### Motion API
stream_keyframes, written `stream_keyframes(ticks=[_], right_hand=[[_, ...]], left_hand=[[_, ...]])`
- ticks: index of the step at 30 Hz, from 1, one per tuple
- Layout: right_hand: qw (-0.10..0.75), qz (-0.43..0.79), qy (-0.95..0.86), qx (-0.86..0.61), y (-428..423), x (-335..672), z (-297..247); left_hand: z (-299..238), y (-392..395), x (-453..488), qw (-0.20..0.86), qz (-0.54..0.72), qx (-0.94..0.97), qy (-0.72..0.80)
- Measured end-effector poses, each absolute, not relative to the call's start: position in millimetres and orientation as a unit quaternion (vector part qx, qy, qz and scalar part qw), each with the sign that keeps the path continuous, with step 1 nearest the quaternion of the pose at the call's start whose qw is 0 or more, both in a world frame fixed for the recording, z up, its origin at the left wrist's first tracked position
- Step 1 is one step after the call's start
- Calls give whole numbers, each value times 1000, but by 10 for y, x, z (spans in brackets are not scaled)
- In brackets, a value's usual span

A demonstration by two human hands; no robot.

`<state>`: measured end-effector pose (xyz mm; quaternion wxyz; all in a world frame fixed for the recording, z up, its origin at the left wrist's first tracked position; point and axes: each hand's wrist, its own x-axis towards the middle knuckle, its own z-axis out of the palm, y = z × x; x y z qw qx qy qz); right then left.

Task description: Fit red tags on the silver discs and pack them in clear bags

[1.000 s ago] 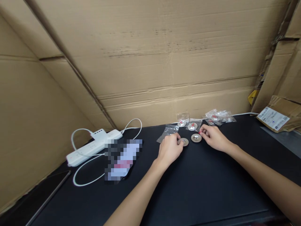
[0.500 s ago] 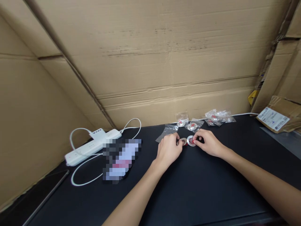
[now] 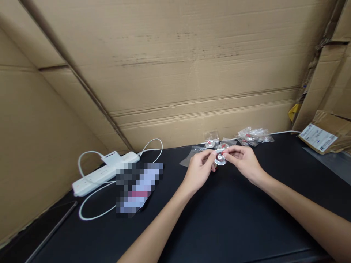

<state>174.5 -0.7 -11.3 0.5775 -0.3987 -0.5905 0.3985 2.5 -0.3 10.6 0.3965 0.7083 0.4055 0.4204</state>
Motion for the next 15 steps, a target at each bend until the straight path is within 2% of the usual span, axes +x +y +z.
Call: stream_keyframes(ticks=[3,5,7,15], right_hand=[[563,299,-655,-405,-62,1741,-85],[555,194,-691,-420,-104,1749,-53],[553,144,-703,-424,-135,1755,-28],[577,311,-648,-389,-74,1758,-71]], left_hand=[[87,-11,64,473,427,674,373],[70,-7,73,484,445,651,378],[53,4,69,479,460,632,399],[52,14,49,428,467,609,477]])
